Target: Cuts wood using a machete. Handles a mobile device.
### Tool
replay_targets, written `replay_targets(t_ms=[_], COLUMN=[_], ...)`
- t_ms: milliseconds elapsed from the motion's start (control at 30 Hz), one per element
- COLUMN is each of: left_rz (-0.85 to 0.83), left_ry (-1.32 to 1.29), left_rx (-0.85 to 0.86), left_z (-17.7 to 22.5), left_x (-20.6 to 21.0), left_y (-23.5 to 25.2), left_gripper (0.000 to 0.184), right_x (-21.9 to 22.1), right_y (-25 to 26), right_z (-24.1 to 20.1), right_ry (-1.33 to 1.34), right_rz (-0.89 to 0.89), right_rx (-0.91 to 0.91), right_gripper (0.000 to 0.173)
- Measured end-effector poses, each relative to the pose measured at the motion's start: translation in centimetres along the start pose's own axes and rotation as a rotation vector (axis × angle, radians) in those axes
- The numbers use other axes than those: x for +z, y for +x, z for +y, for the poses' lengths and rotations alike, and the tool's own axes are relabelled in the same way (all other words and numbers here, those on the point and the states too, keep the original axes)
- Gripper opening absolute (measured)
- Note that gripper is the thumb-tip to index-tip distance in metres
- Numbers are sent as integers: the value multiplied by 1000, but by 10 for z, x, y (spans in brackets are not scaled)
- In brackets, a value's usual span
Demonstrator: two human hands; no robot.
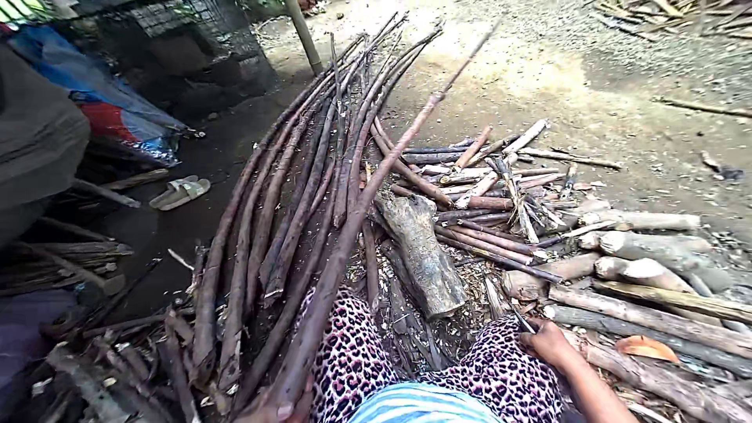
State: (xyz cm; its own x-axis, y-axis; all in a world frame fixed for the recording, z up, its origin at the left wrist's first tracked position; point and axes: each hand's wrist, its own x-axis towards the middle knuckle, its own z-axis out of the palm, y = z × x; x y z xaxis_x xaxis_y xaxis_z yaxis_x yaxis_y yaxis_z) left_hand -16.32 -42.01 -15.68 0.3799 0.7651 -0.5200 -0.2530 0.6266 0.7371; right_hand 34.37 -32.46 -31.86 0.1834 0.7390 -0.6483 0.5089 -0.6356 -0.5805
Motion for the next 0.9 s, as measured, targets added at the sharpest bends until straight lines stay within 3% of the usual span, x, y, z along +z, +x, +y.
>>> replay_targets(t_ms=[100,167,300,467,567,633,733,833,900], left_rz=[-166,-139,-80,10,100,256,482,474,440], left_ry=[-25,43,250,494,882,1189,1466,1463,1451], left_rx=[-86,-125,-155,-254,-312,-346,-311,-295,-233], left_z=[20,33,56,90,108,107,78,71,87], left_x=[4,11,11,-24,-70,-80,-61,-55,-57], left_y=[59,101,179,258,297,313,308,299,298], left_gripper=[37,37,21,29,43,62,76,79,65], right_x=[-14,-22,-18,6,13,13,24,46,57], right_y=[-25,-40,-71,-100,-90,-80,-62,-42,-25], right_z=[-3,0,20,9,-16,-46,-95,-135,-153], right_ry=[29,19,20,152,126,37,-48,-25,-26], right_rz=[106,174,284,309,298,284,219,164,156], right_rx=[-18,-32,-84,-99,-191,-245,-309,-370,-414], right_gripper=[25,22,20,22,23,27,26,27,28])
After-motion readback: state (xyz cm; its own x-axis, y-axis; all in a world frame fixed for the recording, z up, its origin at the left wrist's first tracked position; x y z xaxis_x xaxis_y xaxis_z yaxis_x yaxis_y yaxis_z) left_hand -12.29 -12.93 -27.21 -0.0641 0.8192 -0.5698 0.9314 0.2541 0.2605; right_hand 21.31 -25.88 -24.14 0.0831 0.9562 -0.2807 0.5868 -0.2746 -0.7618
